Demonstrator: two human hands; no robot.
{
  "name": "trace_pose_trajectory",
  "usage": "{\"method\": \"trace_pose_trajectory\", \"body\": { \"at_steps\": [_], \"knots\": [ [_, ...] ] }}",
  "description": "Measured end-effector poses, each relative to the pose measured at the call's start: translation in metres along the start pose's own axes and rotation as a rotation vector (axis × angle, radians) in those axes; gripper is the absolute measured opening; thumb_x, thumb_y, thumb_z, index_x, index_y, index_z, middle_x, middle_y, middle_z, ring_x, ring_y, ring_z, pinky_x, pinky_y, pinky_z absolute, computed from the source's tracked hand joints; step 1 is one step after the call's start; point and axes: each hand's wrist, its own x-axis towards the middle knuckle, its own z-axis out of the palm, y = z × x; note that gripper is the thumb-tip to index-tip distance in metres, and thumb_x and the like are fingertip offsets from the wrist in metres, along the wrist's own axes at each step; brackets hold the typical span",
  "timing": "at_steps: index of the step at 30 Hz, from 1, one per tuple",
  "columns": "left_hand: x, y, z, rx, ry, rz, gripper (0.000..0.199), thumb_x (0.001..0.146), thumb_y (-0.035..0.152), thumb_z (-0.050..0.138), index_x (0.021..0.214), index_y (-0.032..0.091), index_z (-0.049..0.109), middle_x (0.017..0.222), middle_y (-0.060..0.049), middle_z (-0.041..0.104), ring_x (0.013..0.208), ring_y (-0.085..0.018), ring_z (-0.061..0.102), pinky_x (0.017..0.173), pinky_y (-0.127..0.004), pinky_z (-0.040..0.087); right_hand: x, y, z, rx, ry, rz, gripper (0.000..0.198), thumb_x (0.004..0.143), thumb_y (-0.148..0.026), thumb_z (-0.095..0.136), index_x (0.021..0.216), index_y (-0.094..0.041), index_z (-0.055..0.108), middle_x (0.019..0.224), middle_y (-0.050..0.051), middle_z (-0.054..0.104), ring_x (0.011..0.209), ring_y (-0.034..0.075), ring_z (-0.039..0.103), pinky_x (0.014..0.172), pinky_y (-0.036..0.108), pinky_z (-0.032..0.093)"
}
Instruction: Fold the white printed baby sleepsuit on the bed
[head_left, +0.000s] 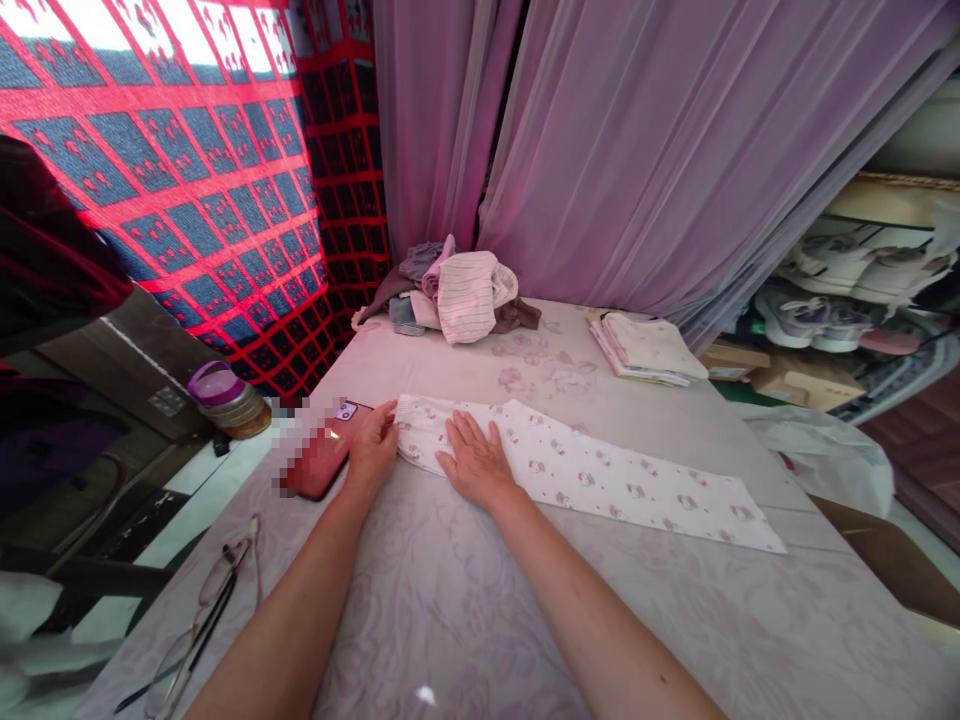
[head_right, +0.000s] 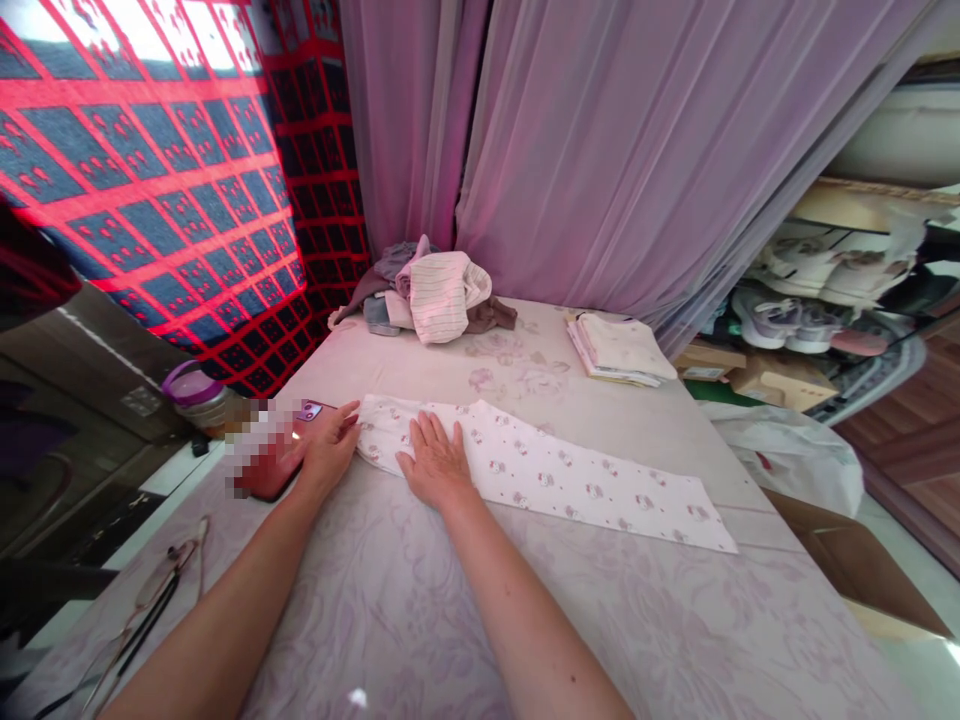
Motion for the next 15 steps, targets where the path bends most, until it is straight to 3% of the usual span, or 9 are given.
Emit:
{"method": "trace_pose_trajectory", "body": {
  "at_steps": [5, 9, 15],
  "knots": [
    [0.000, 0.002, 0.000, -0.107, 0.044, -0.099, 0.041, 0.084, 0.025, 0.048, 0.123, 0.018, 0.057, 0.111, -0.009, 0.068, 0.107, -0.021, 0.063, 0.095, -0.040, 0.050, 0.007, -0.005, 0.001, 0.028, -0.059, 0.011, 0.063, 0.094, -0.047, 0.027, 0.149, -0.017, 0.024, 0.158, 0.006, 0.015, 0.145, 0.020, 0.008, 0.115, 0.051, 0.000],
    [0.002, 0.005, -0.002, -0.271, 0.082, -0.146, 0.040, 0.085, 0.023, 0.044, 0.122, 0.018, 0.056, 0.121, -0.010, 0.063, 0.113, -0.020, 0.060, 0.097, -0.039, 0.050, 0.022, -0.025, -0.003, 0.043, 0.076, -0.015, 0.063, 0.095, -0.046, 0.025, 0.149, -0.015, 0.023, 0.158, 0.007, 0.015, 0.145, 0.020, 0.009, 0.115, 0.050, 0.002],
    [0.004, 0.004, -0.004, -0.333, 0.082, -0.174, 0.040, 0.084, 0.023, 0.044, 0.121, 0.019, 0.055, 0.126, -0.010, 0.060, 0.115, -0.020, 0.059, 0.097, -0.039, 0.050, 0.045, -0.050, 0.018, 0.035, 0.034, -0.018, 0.066, 0.094, -0.052, 0.026, 0.150, -0.017, 0.022, 0.157, 0.008, 0.016, 0.145, 0.023, 0.009, 0.114, 0.053, 0.000]
  ]
}}
